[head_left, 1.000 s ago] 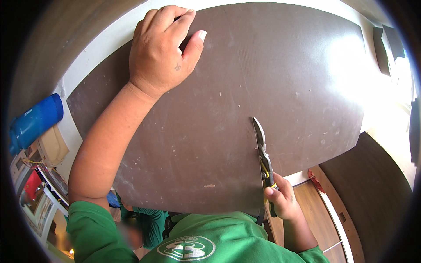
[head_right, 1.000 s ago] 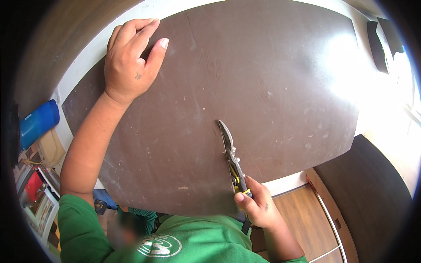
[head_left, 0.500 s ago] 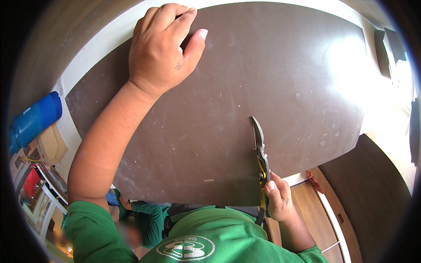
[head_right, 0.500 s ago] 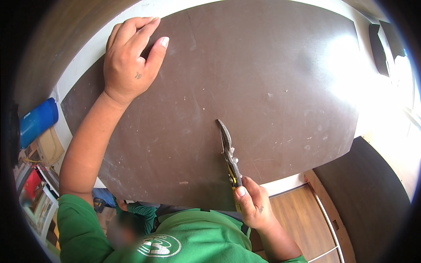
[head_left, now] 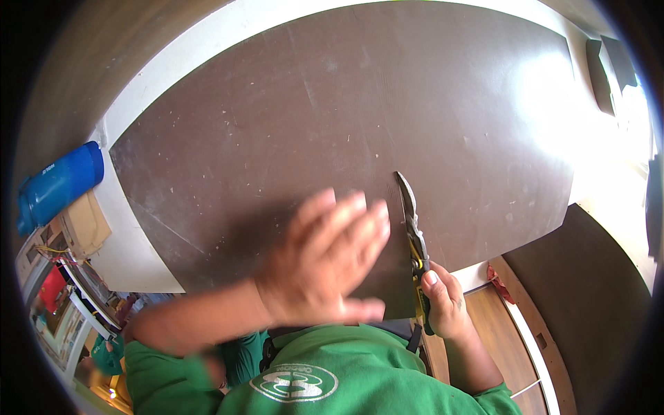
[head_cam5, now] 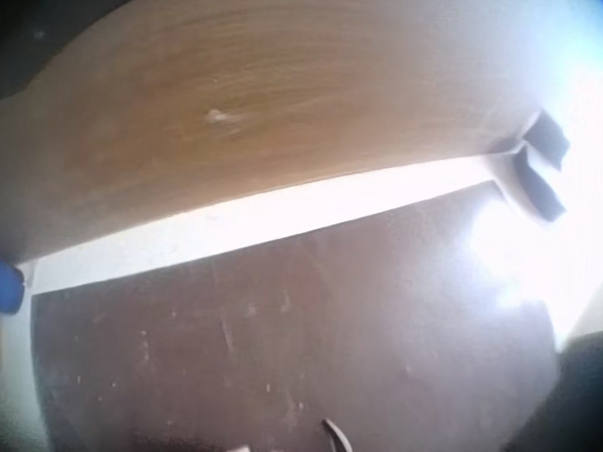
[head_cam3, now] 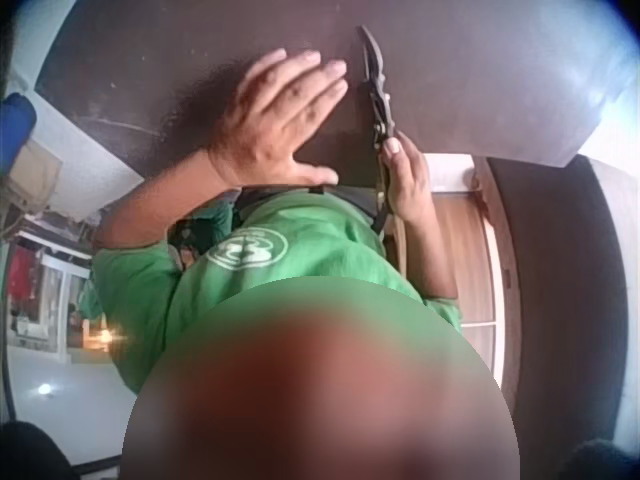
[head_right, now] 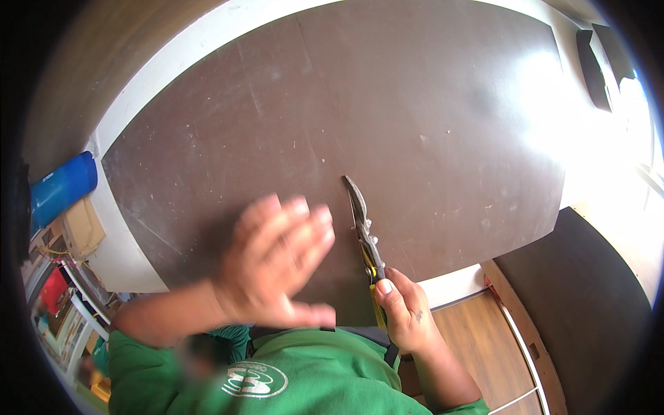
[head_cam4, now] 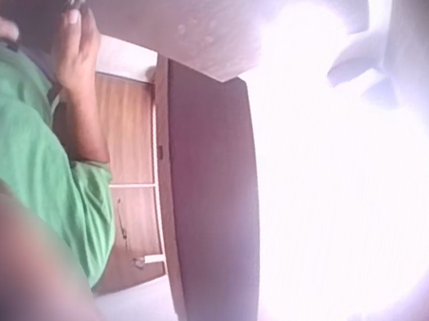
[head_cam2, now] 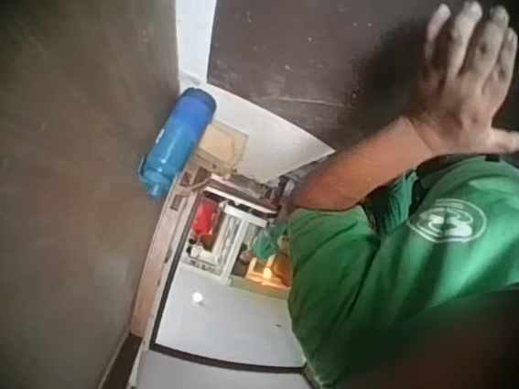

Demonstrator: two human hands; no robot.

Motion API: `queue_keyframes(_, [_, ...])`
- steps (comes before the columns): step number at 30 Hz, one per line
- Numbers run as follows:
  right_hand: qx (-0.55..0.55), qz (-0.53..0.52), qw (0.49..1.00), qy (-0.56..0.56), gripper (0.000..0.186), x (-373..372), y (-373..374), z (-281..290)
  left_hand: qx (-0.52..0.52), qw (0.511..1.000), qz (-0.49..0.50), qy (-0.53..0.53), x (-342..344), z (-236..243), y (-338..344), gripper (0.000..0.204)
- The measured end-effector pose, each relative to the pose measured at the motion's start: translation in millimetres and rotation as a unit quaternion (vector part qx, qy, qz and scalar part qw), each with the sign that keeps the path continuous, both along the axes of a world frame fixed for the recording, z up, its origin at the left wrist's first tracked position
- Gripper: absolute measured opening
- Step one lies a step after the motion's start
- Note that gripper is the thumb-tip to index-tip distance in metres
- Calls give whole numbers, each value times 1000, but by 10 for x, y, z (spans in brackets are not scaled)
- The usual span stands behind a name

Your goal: The person places a brown laminate sheet on a white workbench and uses shears to cut along its edge. The person repeatedly repositions the sheet and continues cutting along the same edge. The person wears a green shirt and gray pants.

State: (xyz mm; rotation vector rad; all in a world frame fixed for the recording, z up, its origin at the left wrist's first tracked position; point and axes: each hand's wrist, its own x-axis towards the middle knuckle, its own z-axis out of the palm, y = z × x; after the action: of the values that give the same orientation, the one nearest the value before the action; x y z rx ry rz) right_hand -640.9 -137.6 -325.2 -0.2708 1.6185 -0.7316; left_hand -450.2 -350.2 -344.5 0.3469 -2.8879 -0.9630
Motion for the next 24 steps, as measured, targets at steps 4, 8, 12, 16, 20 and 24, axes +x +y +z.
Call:
queue_keyframes(4, [8, 7, 1000, 3, 48, 0, 2, 14, 27, 983, -61, -169, 263, 120, 676, 131])
queue_keyframes(8, [1, -20, 1000, -16, 50, 13, -41, 28, 37, 986, -23, -162, 310, 127, 787, 112])
queue_keyframes(12, [17, -9, 999, -31, 53, -61, -66, 101, 129, 988, -12, -83, 457, 329, 679, 90])
queue_keyframes(16, [6, 15, 1000, -5, 55, -28, -71, 96, 148, 987, -4, -68, 471, 422, 640, 83])
queue_keyframes(20, [19, 0, 1000, -2, 57, 0, -58, 122, 144, 988, -7, -57, 438, 415, 616, 83])
queue_keyframes(24, [3, 6, 1000, 8, 56, 9, -68, 113, 141, 988, -12, -56, 450, 410, 605, 82])
